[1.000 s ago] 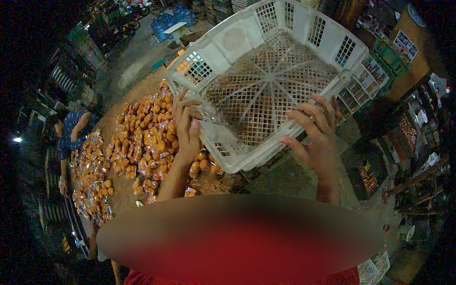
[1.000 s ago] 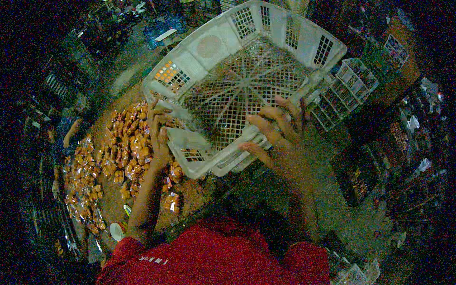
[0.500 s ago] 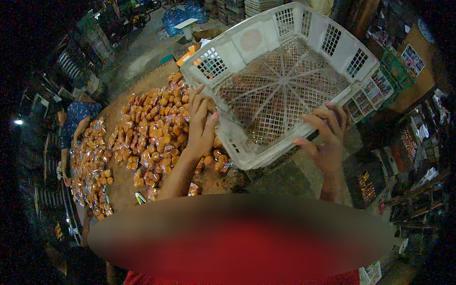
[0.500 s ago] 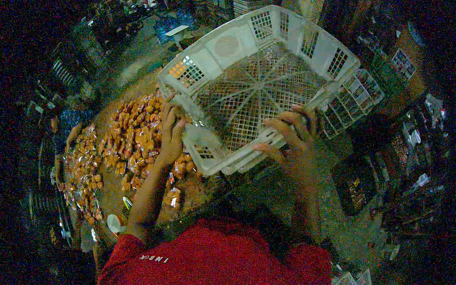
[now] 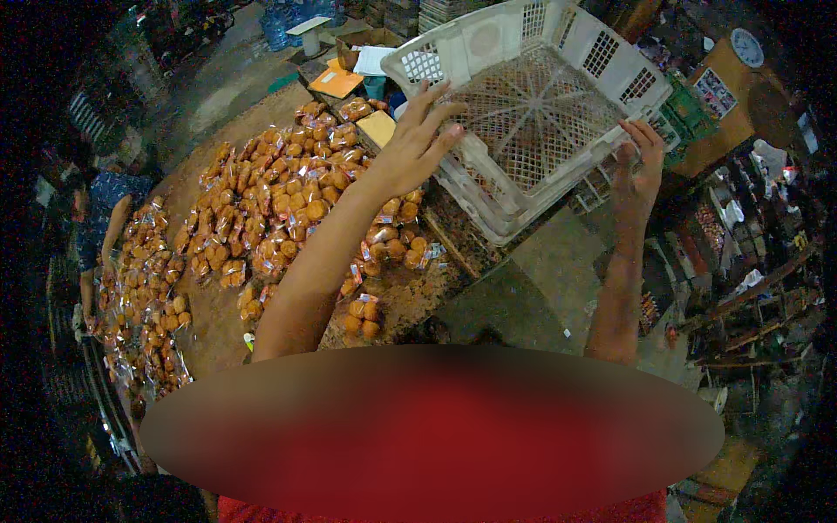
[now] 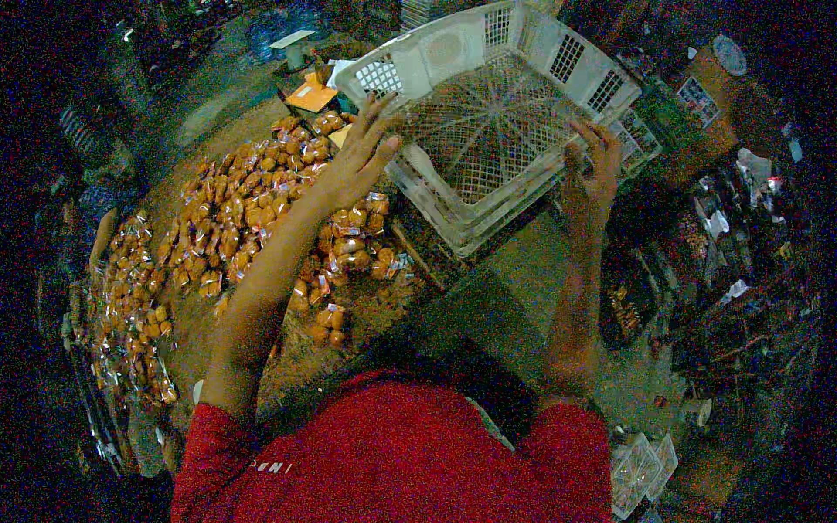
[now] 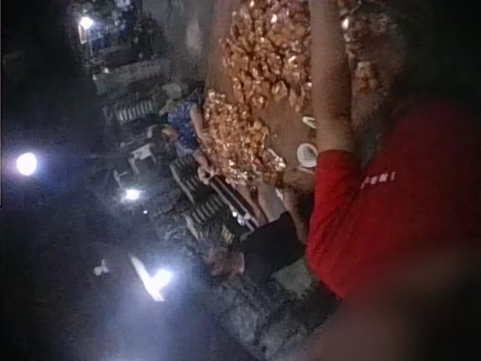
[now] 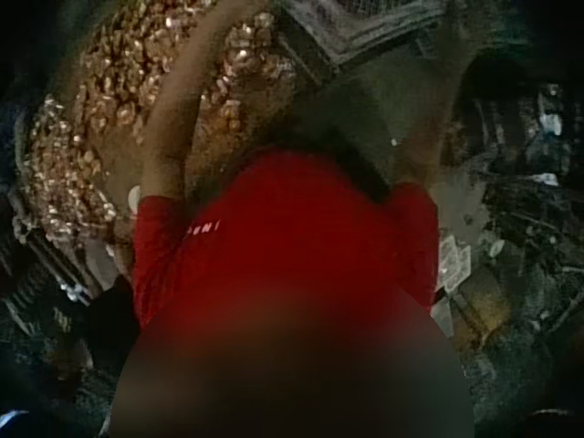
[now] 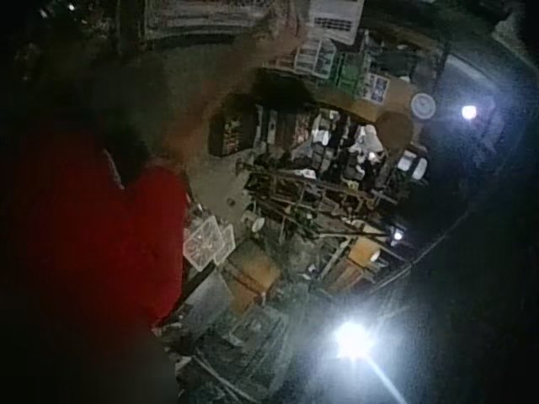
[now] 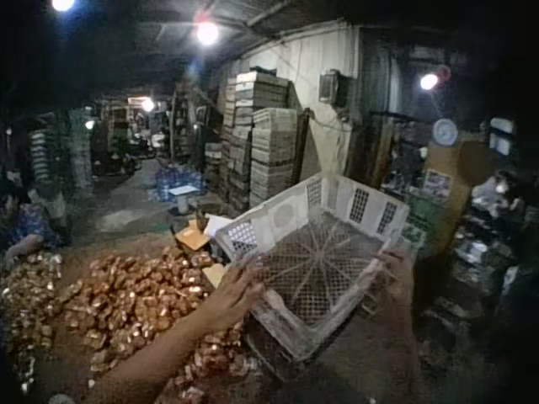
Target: The person sorts individually wrapped baked goods from a large pile on a table into a white plastic crate. They repeatedly gather handfuls of the packaged items and place them into the crate.
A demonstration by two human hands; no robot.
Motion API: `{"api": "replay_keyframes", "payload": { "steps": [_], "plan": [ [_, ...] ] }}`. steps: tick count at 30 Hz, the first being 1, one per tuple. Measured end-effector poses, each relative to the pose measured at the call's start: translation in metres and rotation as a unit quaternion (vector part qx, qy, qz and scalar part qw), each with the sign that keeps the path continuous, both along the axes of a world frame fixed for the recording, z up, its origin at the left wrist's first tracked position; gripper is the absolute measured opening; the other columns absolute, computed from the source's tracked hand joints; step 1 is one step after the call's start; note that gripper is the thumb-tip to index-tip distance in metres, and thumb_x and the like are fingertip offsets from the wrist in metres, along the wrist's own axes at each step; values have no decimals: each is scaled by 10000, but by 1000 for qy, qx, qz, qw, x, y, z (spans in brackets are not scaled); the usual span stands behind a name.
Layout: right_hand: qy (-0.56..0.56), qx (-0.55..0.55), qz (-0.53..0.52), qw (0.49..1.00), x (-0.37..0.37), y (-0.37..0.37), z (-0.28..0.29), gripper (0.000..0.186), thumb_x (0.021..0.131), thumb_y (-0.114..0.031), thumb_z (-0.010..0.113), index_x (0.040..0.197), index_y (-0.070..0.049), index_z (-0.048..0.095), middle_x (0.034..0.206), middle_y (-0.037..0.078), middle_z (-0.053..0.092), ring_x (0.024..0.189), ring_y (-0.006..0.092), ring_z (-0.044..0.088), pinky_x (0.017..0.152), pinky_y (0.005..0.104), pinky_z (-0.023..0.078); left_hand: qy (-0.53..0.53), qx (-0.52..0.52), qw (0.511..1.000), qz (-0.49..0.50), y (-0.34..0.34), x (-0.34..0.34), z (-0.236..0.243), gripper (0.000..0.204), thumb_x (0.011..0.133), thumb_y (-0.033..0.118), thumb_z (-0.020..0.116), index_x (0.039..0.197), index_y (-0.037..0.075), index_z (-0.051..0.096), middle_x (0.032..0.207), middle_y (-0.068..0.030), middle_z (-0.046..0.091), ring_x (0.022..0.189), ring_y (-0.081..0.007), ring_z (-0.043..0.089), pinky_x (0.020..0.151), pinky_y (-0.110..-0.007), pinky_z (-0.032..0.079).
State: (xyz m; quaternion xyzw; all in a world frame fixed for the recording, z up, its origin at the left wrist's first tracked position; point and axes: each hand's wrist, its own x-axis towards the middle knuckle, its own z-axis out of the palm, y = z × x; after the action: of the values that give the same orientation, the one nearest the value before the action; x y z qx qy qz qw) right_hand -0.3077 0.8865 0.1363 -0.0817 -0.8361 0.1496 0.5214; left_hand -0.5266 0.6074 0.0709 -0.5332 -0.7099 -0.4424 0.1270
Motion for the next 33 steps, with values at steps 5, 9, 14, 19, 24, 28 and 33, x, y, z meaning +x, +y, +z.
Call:
{"api": "replay_keyframes", "payload": {
  "steps": [5, 9, 14, 19, 24, 28, 33],
  "plan": [
    [-54, 55, -13, 997, 16, -53, -11, 472, 971, -507, 614, 1224, -115, 683, 1356, 104, 581, 1365, 317, 451, 1172, 464, 292, -6, 69, 997, 43, -19, -23, -6, 435, 1050, 312, 489, 1445, 130, 495, 1574, -221, 324, 1479, -522, 195, 1212, -571, 206],
    [-182, 162, -43, 969, 17, -84, -21, 411, 915, -478, 699, 1157, -146, 689, 1379, 70, 588, 1467, 345, 345, 1207, 536, 216, 60, 27, 997, 45, -23, -36, -10, 406, 1037, 304, 525, 1389, 101, 532, 1530, -211, 388, 1456, -499, 261, 1202, -543, 248],
    [-167, 66, 5, 984, 20, -104, -27, 352, 869, -402, 768, 980, -95, 637, 1299, 76, 617, 1463, 374, 342, 1192, 521, 249, 88, 21, 994, 66, -34, -33, -7, 398, 1032, 313, 535, 1361, 89, 553, 1491, -199, 436, 1431, -460, 328, 1186, -523, 284],
    [-153, 73, -20, 985, 19, -135, -6, 363, 884, -359, 762, 1041, -57, 635, 1301, 120, 599, 1394, 375, 412, 1146, 503, 330, 55, 3, 998, 28, -43, -31, -1, 461, 1014, 314, 570, 1438, 144, 511, 1544, -211, 387, 1456, -488, 285, 1195, -536, 278],
    [10, 124, -10, 992, 35, -198, -1, 299, 989, -328, 631, 1117, -58, 625, 1204, 145, 593, 1164, 346, 559, 1041, 487, 421, -52, 89, 994, 46, -81, 0, -43, 547, 979, 203, 617, 1475, 73, 424, 1553, -227, 342, 1460, -459, 294, 1195, -511, 290],
    [-100, -32, 191, 976, 8, -247, -80, 294, 981, -302, 647, 1150, -65, 608, 1139, 137, 573, 1037, 303, 570, 978, 479, 448, -209, 98, 957, 176, -138, 47, -123, 502, 994, 218, 603, 1434, 33, 448, 1512, -230, 364, 1426, -425, 344, 1182, -489, 293],
    [-304, -177, 234, 906, -96, -276, -202, 625, 892, -362, 743, 1395, -75, 509, 1410, 209, 441, 1316, 428, 407, 1127, 530, 329, -209, -57, 905, 365, -205, 95, -204, 561, 959, 274, 657, 1431, 44, 459, 1494, -245, 372, 1422, -456, 330, 1176, -532, 278]
  ]
}}
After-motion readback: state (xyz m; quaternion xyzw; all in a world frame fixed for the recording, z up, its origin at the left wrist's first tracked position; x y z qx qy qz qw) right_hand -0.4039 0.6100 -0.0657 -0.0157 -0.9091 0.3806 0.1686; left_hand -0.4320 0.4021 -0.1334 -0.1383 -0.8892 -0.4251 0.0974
